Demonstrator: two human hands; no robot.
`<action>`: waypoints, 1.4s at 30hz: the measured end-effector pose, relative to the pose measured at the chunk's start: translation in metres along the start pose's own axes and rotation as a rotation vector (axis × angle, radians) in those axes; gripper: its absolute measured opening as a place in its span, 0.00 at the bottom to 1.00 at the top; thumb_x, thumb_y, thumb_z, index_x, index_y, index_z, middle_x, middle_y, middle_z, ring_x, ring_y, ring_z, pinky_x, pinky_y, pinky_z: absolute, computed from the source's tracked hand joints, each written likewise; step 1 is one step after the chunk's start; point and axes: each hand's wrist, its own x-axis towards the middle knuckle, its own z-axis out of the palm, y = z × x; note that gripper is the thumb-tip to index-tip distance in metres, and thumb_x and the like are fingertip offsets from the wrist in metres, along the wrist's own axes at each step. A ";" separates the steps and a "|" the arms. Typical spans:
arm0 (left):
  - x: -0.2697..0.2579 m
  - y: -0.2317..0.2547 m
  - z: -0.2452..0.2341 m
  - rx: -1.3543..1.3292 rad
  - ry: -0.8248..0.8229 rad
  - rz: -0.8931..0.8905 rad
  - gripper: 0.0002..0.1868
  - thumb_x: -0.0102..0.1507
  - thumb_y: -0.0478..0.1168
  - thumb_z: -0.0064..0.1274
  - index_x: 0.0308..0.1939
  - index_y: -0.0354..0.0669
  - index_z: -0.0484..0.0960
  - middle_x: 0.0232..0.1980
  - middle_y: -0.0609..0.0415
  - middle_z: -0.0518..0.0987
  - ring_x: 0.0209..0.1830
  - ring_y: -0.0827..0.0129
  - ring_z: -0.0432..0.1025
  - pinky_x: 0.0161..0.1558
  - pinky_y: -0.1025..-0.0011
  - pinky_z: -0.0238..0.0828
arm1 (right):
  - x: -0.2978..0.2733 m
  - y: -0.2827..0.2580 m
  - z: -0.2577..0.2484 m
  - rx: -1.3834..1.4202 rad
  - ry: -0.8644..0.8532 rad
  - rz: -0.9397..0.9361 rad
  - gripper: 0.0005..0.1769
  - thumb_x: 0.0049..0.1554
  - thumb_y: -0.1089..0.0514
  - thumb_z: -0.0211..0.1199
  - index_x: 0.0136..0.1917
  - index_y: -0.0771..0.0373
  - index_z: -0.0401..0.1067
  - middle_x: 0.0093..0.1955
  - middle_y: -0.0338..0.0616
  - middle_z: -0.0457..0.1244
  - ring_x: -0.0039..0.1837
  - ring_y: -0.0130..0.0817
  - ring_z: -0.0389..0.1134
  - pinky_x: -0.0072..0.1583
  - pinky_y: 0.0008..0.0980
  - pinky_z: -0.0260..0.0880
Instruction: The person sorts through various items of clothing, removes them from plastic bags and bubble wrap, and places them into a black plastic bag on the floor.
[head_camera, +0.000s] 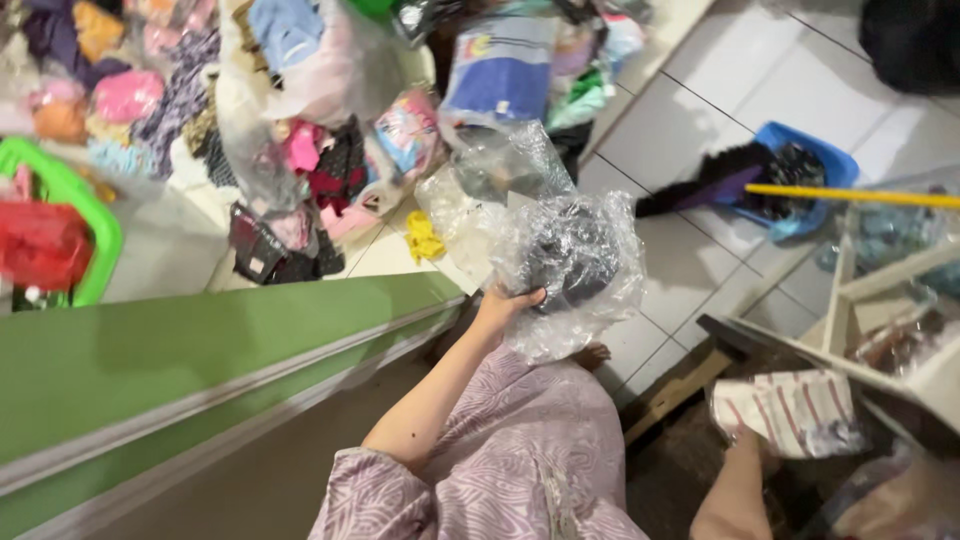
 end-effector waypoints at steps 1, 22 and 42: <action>-0.001 0.007 -0.005 -0.009 0.033 -0.002 0.36 0.59 0.34 0.76 0.70 0.35 0.78 0.60 0.52 0.87 0.57 0.66 0.81 0.59 0.64 0.79 | -0.002 -0.001 -0.002 0.010 0.020 -0.014 0.28 0.54 0.68 0.69 0.68 0.68 0.73 0.59 0.47 0.72 0.56 0.43 0.75 0.53 0.51 0.82; 0.110 0.141 -0.136 -0.501 0.620 0.289 0.41 0.57 0.34 0.78 0.72 0.36 0.77 0.66 0.50 0.85 0.64 0.61 0.80 0.67 0.65 0.76 | -0.245 -0.291 0.311 0.296 -1.105 -0.222 0.34 0.50 0.76 0.64 0.68 0.57 0.73 0.51 0.36 0.71 0.51 0.28 0.74 0.50 0.29 0.79; 0.140 0.246 -0.143 -0.201 0.302 0.147 0.40 0.52 0.40 0.83 0.66 0.30 0.84 0.58 0.46 0.90 0.55 0.63 0.85 0.59 0.65 0.83 | -0.363 -0.367 0.462 0.165 -1.185 -0.871 0.39 0.61 0.57 0.80 0.76 0.61 0.60 0.69 0.44 0.63 0.66 0.36 0.67 0.59 0.38 0.75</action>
